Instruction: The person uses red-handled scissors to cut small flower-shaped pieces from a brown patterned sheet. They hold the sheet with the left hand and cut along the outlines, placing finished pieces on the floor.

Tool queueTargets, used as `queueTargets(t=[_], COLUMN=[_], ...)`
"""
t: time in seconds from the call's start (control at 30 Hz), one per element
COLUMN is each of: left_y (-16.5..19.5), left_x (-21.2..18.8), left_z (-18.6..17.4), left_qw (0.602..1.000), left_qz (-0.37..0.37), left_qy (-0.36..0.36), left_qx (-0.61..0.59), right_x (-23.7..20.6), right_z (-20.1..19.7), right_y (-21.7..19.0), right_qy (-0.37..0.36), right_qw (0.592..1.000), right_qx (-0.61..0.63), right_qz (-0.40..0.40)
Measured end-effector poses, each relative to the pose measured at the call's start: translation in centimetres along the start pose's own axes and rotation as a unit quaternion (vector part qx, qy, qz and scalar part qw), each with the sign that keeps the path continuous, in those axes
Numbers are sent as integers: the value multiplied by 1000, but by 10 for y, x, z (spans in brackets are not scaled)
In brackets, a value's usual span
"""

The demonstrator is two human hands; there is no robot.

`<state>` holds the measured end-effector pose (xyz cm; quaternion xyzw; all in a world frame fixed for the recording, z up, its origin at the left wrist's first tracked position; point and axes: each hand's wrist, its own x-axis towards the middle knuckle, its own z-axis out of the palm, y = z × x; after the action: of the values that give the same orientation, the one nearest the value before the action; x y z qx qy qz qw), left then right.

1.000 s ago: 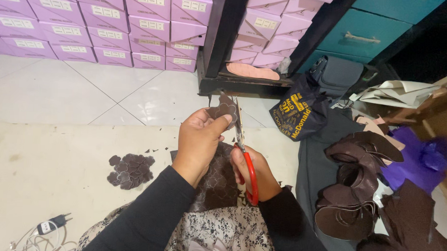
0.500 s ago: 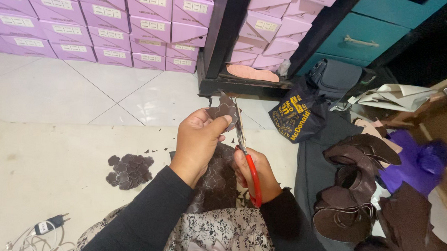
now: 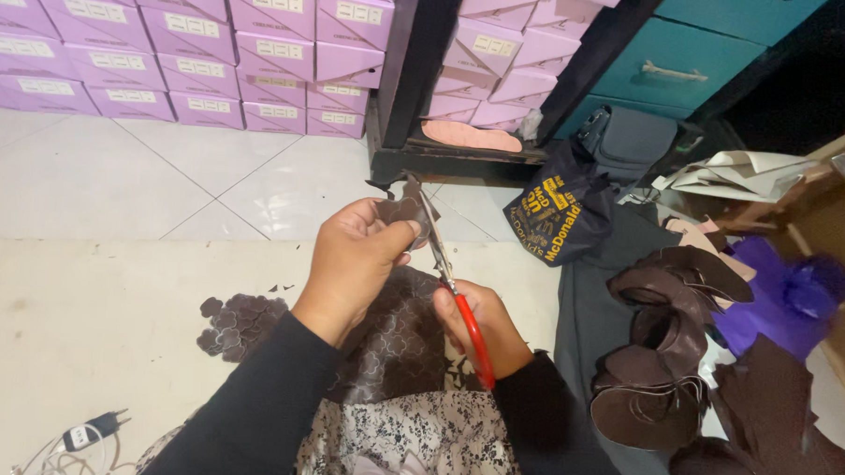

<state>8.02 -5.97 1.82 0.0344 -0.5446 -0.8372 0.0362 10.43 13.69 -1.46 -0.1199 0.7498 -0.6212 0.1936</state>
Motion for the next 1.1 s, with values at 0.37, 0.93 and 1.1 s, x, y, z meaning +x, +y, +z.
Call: queueTargets(t=[0.37, 0.93, 1.1], left_y=[4, -1, -2], left_x=[3, 1, 1], left_z=[-9, -10, -8], left_qw=[1000, 997, 997], left_qz=[-10, -31, -29], left_qy=[-8, -62, -50], left_qx=[13, 37, 48], right_x=[2, 2, 2], right_z=[-1, 4, 2], right_y=[4, 2, 1], right_qy=[-14, -39, -63], right_qw=[999, 998, 996], right_qx=[-35, 9, 60], right_qz=[-37, -39, -22])
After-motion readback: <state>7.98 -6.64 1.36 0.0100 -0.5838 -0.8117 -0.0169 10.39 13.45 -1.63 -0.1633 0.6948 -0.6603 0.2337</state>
